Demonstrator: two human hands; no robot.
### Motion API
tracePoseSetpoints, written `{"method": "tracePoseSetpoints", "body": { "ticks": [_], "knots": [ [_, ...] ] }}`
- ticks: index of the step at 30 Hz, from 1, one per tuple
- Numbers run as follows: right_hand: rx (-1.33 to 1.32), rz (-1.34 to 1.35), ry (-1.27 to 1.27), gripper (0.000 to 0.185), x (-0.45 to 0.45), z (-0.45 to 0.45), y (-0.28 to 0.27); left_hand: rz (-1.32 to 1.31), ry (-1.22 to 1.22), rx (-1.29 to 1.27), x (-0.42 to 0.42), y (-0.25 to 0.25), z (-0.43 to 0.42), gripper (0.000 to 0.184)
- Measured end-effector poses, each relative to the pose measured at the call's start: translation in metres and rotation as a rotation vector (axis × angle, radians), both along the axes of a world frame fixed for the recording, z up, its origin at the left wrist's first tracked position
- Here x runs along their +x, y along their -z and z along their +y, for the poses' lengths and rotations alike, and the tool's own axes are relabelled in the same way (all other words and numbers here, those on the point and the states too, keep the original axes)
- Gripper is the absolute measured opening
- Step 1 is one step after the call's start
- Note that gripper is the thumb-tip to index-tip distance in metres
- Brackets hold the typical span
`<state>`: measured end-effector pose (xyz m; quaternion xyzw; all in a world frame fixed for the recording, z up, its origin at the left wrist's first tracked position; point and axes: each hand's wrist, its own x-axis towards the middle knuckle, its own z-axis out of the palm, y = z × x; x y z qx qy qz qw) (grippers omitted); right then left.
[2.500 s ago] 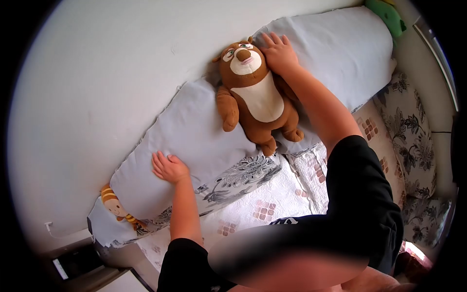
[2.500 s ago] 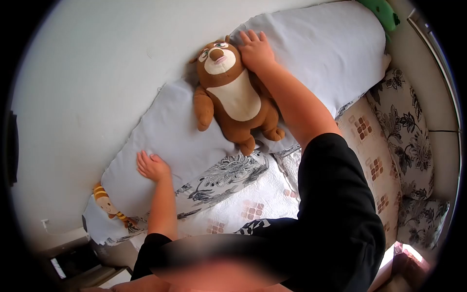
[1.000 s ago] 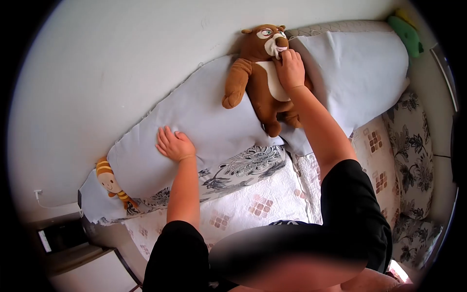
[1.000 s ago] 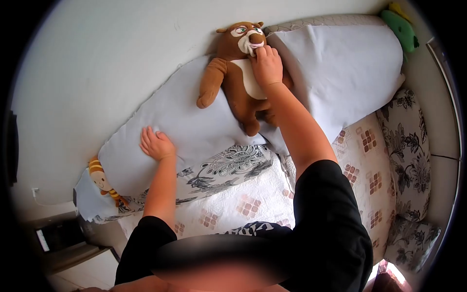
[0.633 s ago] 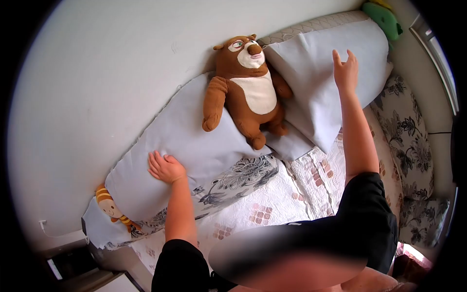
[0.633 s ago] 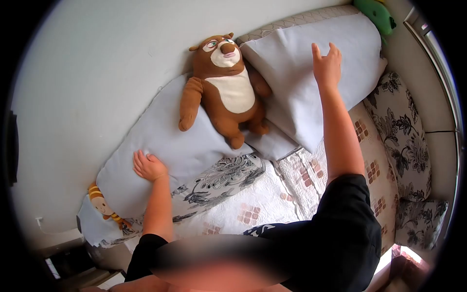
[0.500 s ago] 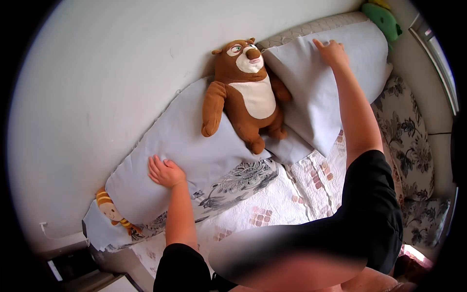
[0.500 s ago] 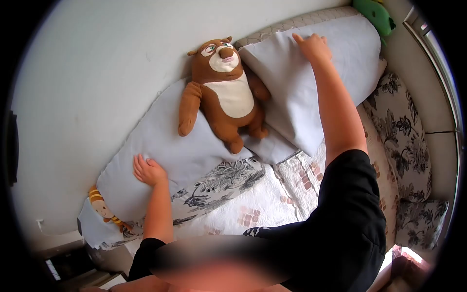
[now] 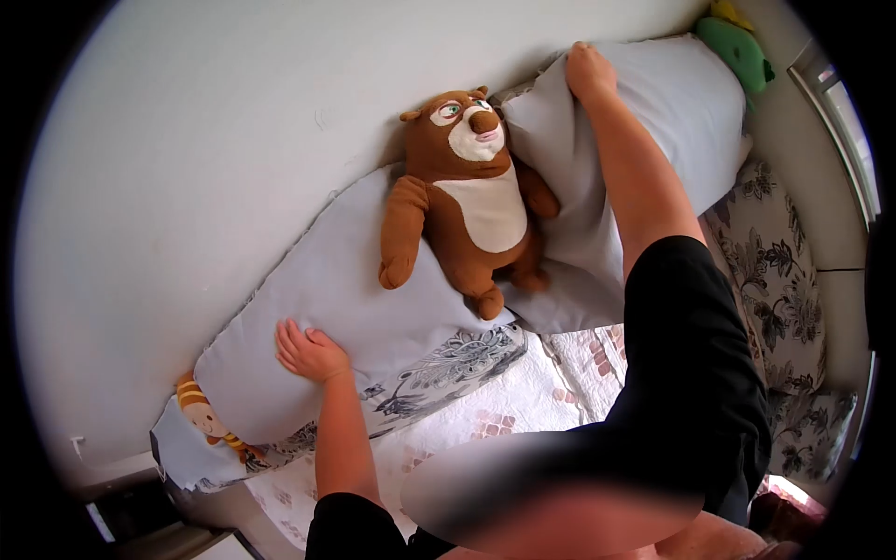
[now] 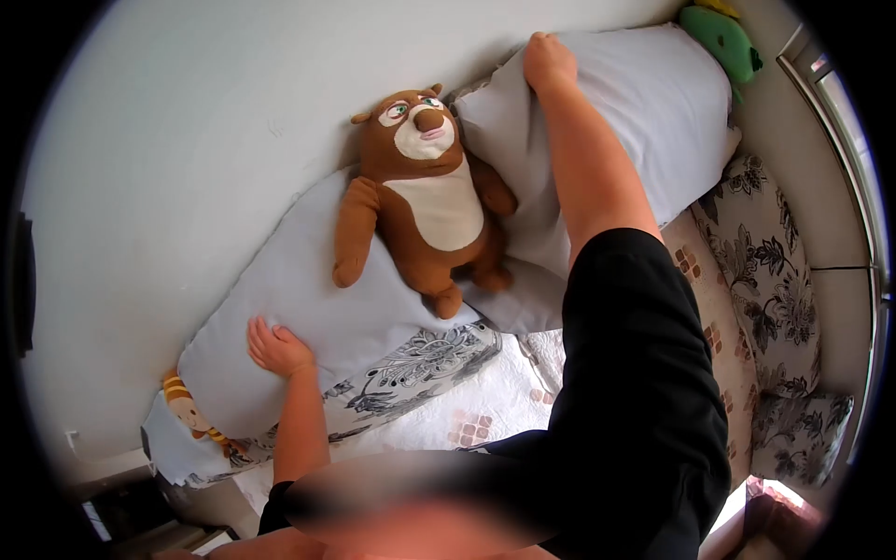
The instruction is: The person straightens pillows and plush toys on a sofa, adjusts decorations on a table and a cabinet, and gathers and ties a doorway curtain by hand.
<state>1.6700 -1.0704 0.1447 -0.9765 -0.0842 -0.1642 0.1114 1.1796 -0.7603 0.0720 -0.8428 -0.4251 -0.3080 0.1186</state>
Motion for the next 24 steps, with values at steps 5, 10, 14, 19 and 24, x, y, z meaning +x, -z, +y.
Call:
{"method": "tracePoseSetpoints", "body": {
  "ticks": [5, 10, 14, 19, 24],
  "knots": [
    [0.098, 0.195, -0.043, 0.032, 0.000, 0.001, 0.011, 0.007, 0.019, 0.008, -0.002, 0.001, -0.001, 0.034],
    [0.222, -0.314, -0.087, 0.051, -0.080, -0.048, -0.006, -0.011, 0.032, 0.019, 0.000, 0.002, 0.000, 0.034],
    [0.245, -0.127, 0.089, 0.052, -0.098, -0.125, 0.049, 0.019, 0.028, 0.013, -0.002, 0.001, -0.002, 0.034],
    [0.222, 0.013, 0.205, 0.045, -0.063, -0.115, 0.051, 0.022, 0.031, 0.007, -0.001, 0.003, 0.001, 0.035],
    [0.129, 0.102, 0.136, 0.044, -0.013, -0.131, 0.045, 0.019, 0.021, 0.010, -0.001, 0.005, 0.003, 0.035]
  ]
}}
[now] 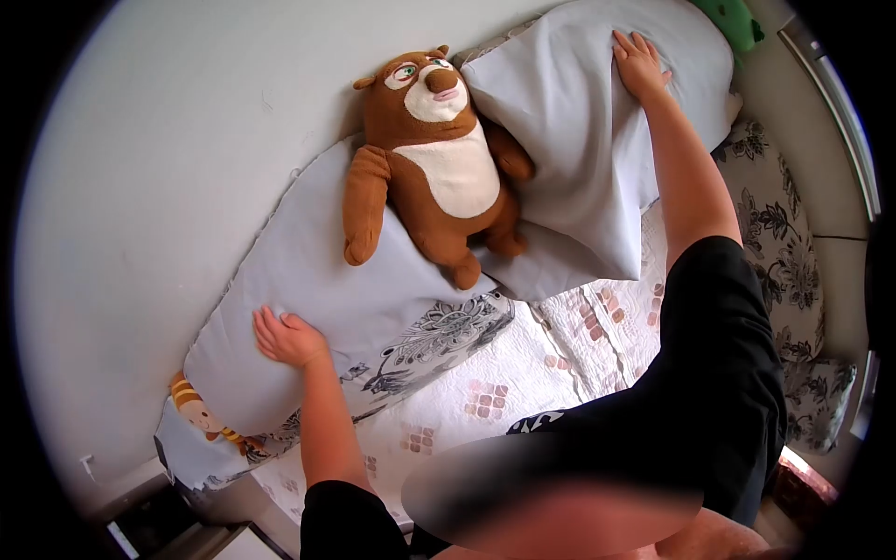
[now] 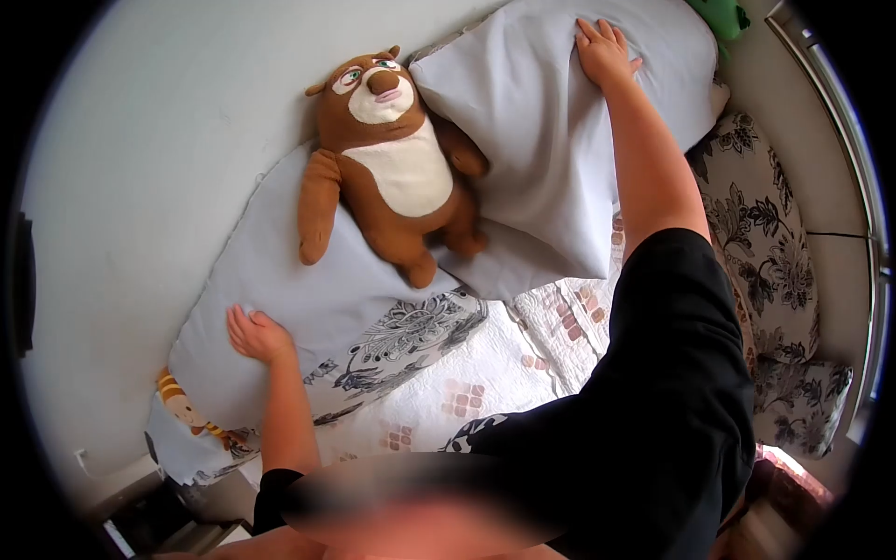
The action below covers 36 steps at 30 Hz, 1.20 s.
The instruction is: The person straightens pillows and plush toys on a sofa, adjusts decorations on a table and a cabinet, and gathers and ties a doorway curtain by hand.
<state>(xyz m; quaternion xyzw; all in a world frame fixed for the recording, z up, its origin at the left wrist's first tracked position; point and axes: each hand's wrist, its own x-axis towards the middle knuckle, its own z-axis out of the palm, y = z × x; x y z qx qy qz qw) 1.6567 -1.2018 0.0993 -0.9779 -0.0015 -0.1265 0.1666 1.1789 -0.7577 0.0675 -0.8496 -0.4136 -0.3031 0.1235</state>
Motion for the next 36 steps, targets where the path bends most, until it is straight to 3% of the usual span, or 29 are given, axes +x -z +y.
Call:
{"method": "tracePoseSetpoints", "body": {
  "ticks": [4, 6, 8, 10, 11, 14, 18, 20, 27, 30, 36],
  "knots": [
    [0.048, 0.084, -0.044, 0.045, 0.002, -0.007, -0.015, -0.013, 0.021, 0.011, -0.001, 0.000, 0.001, 0.034],
    [0.526, -0.253, -0.158, 0.041, -0.020, -0.017, -0.020, -0.017, 0.012, 0.026, -0.001, 0.000, 0.003, 0.034],
    [0.424, -0.516, -0.296, 0.029, -0.131, 0.000, -0.056, -0.024, 0.009, 0.024, -0.001, 0.005, 0.003, 0.034],
    [0.481, -0.465, -0.519, 0.018, -0.227, 0.004, -0.041, -0.023, 0.020, 0.018, -0.002, 0.002, 0.002, 0.034],
    [0.340, -0.448, -0.576, 0.020, -0.269, 0.007, -0.033, -0.022, 0.017, 0.018, -0.004, 0.002, 0.001, 0.034],
    [0.122, -0.057, -0.599, 0.038, -0.336, 0.019, 0.010, -0.039, 0.026, 0.034, -0.001, 0.004, 0.003, 0.034],
    [-0.159, -0.032, -0.305, 0.055, -0.284, 0.020, 0.089, -0.035, 0.026, 0.040, 0.000, 0.003, 0.001, 0.034],
    [-0.089, -0.097, -0.251, 0.053, -0.254, 0.013, 0.115, -0.032, 0.014, 0.032, -0.001, 0.004, -0.001, 0.035],
    [0.177, -0.135, -0.221, 0.049, -0.324, 0.038, 0.093, -0.043, 0.003, 0.049, 0.001, 0.005, 0.002, 0.035],
    [0.082, -0.002, -0.243, 0.050, -0.321, 0.045, 0.128, -0.054, 0.019, 0.047, 0.000, 0.006, 0.004, 0.034],
    [0.123, -0.161, -0.273, 0.049, -0.300, 0.049, 0.157, -0.061, 0.033, 0.062, 0.000, 0.008, 0.003, 0.033]
  ]
}}
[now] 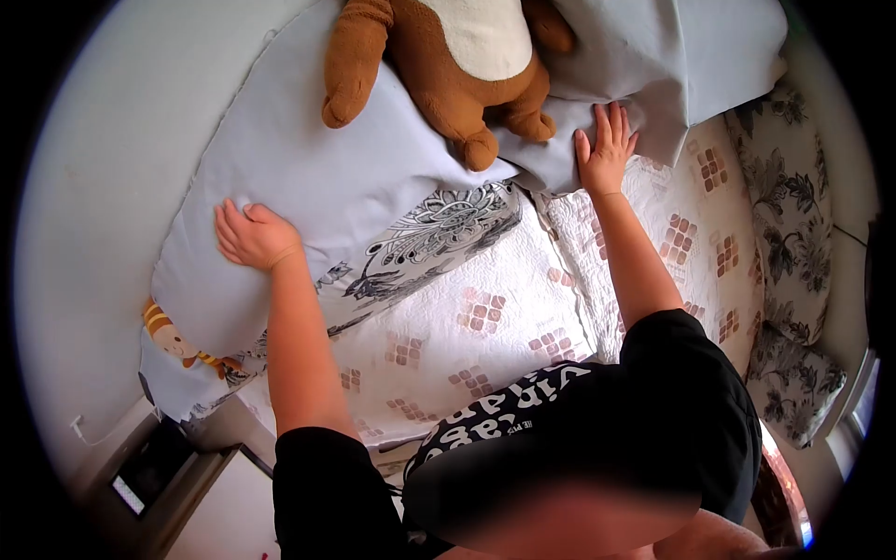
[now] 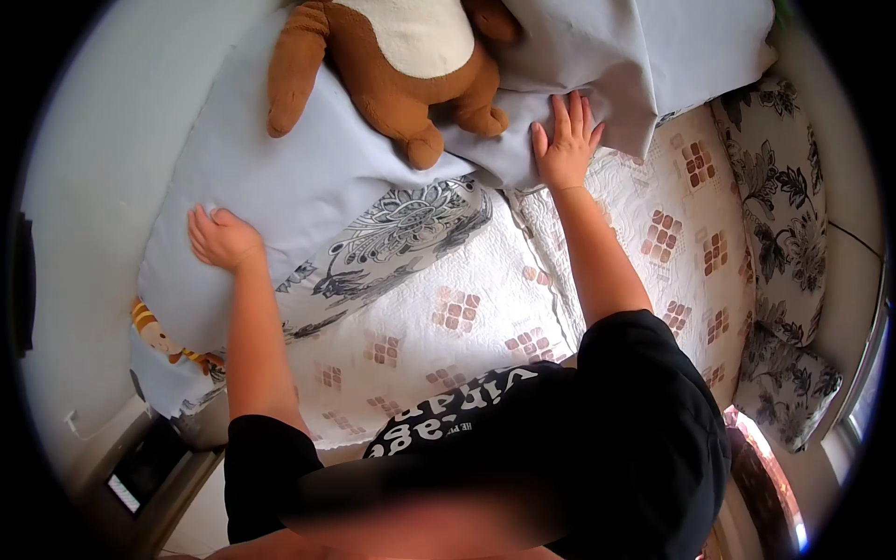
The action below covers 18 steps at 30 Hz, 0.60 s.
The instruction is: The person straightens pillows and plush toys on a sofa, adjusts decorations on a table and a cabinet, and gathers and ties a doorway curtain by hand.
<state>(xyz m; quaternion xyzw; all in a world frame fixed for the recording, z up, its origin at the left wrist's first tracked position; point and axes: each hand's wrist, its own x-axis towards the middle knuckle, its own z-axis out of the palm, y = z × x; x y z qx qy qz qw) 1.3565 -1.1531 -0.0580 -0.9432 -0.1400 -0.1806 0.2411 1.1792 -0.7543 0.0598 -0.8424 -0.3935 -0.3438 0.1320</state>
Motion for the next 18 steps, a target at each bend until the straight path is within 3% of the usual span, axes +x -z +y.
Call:
{"method": "tracePoseSetpoints", "body": {
  "ticks": [4, 6, 8, 10, 12, 15, 18],
  "knots": [
    [0.354, 0.049, -0.055, 0.045, -0.070, -0.018, 0.001, -0.007, 0.005, 0.016, -0.001, 0.002, 0.003, 0.033],
    [0.305, 0.225, -0.158, 0.043, -0.127, -0.027, 0.028, -0.010, 0.008, 0.027, -0.002, 0.004, 0.004, 0.033],
    [0.191, 0.632, -0.281, 0.040, -0.182, -0.045, 0.091, -0.017, 0.016, 0.037, 0.000, 0.004, 0.004, 0.033],
    [0.047, 1.088, -0.167, 0.043, -0.218, -0.055, 0.129, -0.023, 0.021, 0.041, 0.000, 0.003, 0.002, 0.033],
    [-0.025, 1.289, -0.007, 0.048, -0.226, -0.066, 0.171, -0.017, 0.022, 0.047, 0.001, 0.003, 0.003, 0.034],
    [-0.024, 1.292, 0.093, 0.053, -0.210, -0.069, 0.219, -0.016, 0.041, 0.064, 0.000, 0.006, 0.005, 0.035],
    [0.041, 1.158, 0.043, 0.056, -0.192, -0.037, 0.209, -0.016, 0.051, 0.082, 0.001, 0.006, 0.008, 0.034]
  ]
}}
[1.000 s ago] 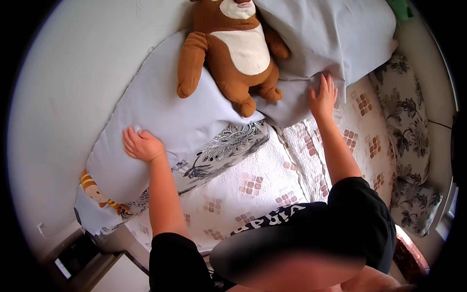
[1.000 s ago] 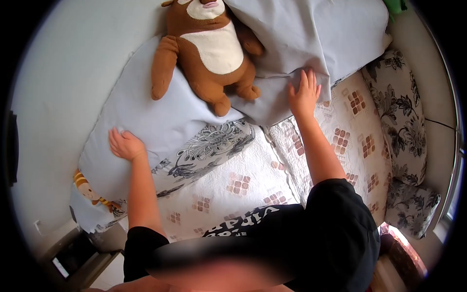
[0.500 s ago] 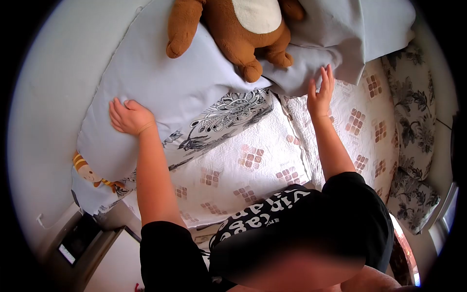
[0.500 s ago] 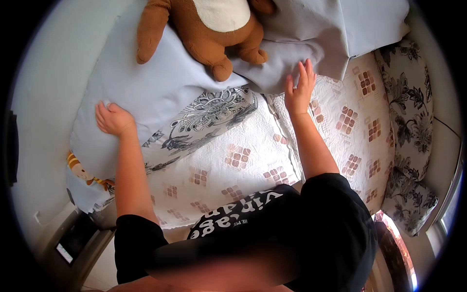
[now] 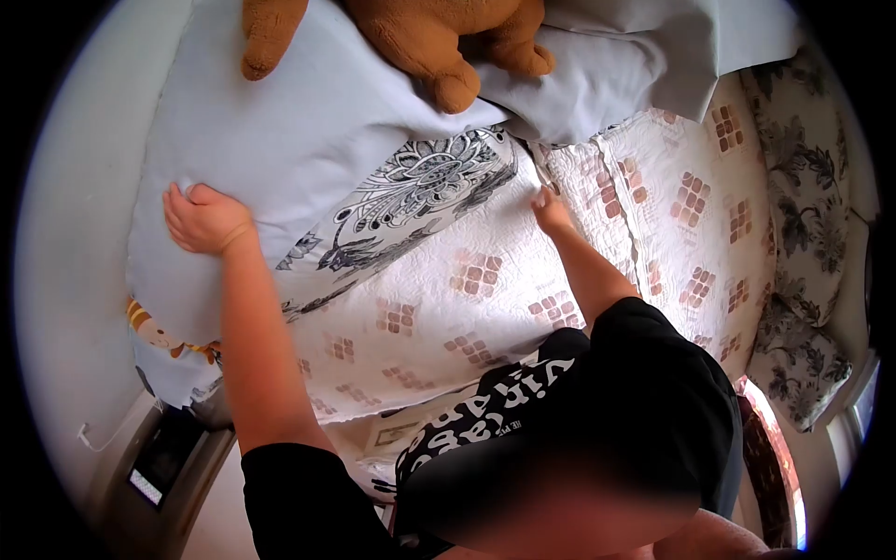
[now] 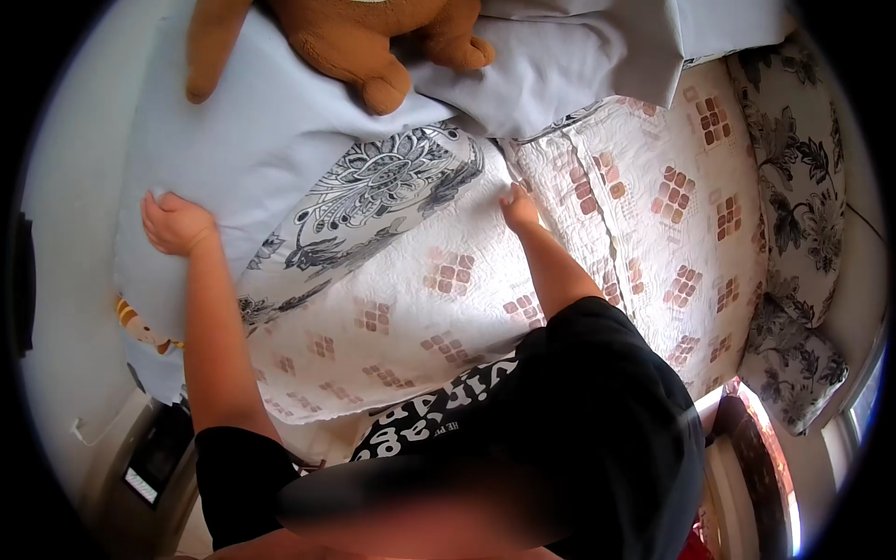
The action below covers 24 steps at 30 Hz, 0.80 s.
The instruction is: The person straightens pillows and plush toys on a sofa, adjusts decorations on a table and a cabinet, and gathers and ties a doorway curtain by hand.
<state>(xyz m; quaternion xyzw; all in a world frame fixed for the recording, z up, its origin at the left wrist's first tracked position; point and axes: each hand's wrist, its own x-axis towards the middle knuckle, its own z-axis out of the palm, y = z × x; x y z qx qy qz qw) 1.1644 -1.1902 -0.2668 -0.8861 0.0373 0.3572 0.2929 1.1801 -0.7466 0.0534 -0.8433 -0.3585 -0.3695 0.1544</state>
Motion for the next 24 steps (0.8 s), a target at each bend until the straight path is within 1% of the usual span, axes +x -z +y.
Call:
{"method": "tracePoseSetpoints", "body": {
  "ticks": [1, 4, 5, 8, 9, 10, 12, 13, 14, 16, 17, 20, 21, 23, 24],
  "knots": [
    [0.033, -0.080, 0.005, 0.059, 0.001, 0.007, 0.017, 0.000, -0.005, 0.003, -0.001, 0.000, 0.000, 0.034],
    [0.023, -0.015, 0.240, 0.063, 0.014, 0.016, 0.049, 0.023, -0.011, -0.008, -0.003, 0.002, 0.003, 0.035],
    [-0.025, 0.078, 0.235, 0.069, 0.020, 0.015, 0.058, 0.022, -0.011, -0.020, -0.002, 0.001, 0.003, 0.035],
    [-0.048, 0.247, 0.123, 0.074, 0.041, 0.008, 0.069, 0.026, -0.007, -0.049, -0.003, 0.001, 0.002, 0.037],
    [-0.063, 0.220, 0.116, 0.077, 0.041, 0.005, 0.093, 0.029, -0.006, -0.054, -0.003, 0.002, 0.003, 0.037],
    [-0.062, 0.258, 0.104, 0.078, 0.047, 0.005, 0.096, 0.035, -0.004, -0.059, -0.004, 0.002, 0.005, 0.038],
    [-0.101, 0.388, 0.056, 0.068, 0.053, 0.007, 0.117, 0.032, -0.003, -0.080, -0.002, -0.001, 0.003, 0.038],
    [-0.045, 0.409, 0.069, 0.075, 0.053, 0.007, 0.108, 0.032, -0.003, -0.094, -0.003, -0.002, 0.002, 0.039],
    [-0.079, 0.354, 0.005, 0.072, 0.051, 0.004, 0.095, 0.037, -0.009, -0.090, -0.004, -0.001, 0.002, 0.039],
    [-0.147, 0.244, -0.112, 0.066, 0.032, 0.000, 0.051, 0.047, -0.009, -0.087, -0.004, 0.000, 0.005, 0.039],
    [-0.184, 0.187, -0.178, 0.071, 0.013, -0.015, 0.055, 0.047, -0.009, -0.088, -0.004, 0.000, 0.005, 0.039],
    [-0.253, 0.214, -0.226, 0.073, -0.019, -0.047, 0.030, 0.051, -0.001, -0.096, -0.003, -0.001, 0.003, 0.039],
    [-0.204, 0.181, -0.204, 0.072, -0.036, -0.069, 0.048, 0.049, 0.001, -0.095, -0.003, -0.001, 0.002, 0.039],
    [-0.141, 0.362, -0.068, 0.070, -0.044, -0.087, 0.031, 0.049, -0.003, -0.092, -0.002, -0.002, 0.000, 0.039],
    [-0.152, 0.421, -0.018, 0.068, -0.073, -0.118, 0.053, 0.045, -0.006, -0.092, -0.002, -0.003, -0.003, 0.039]
  ]
}}
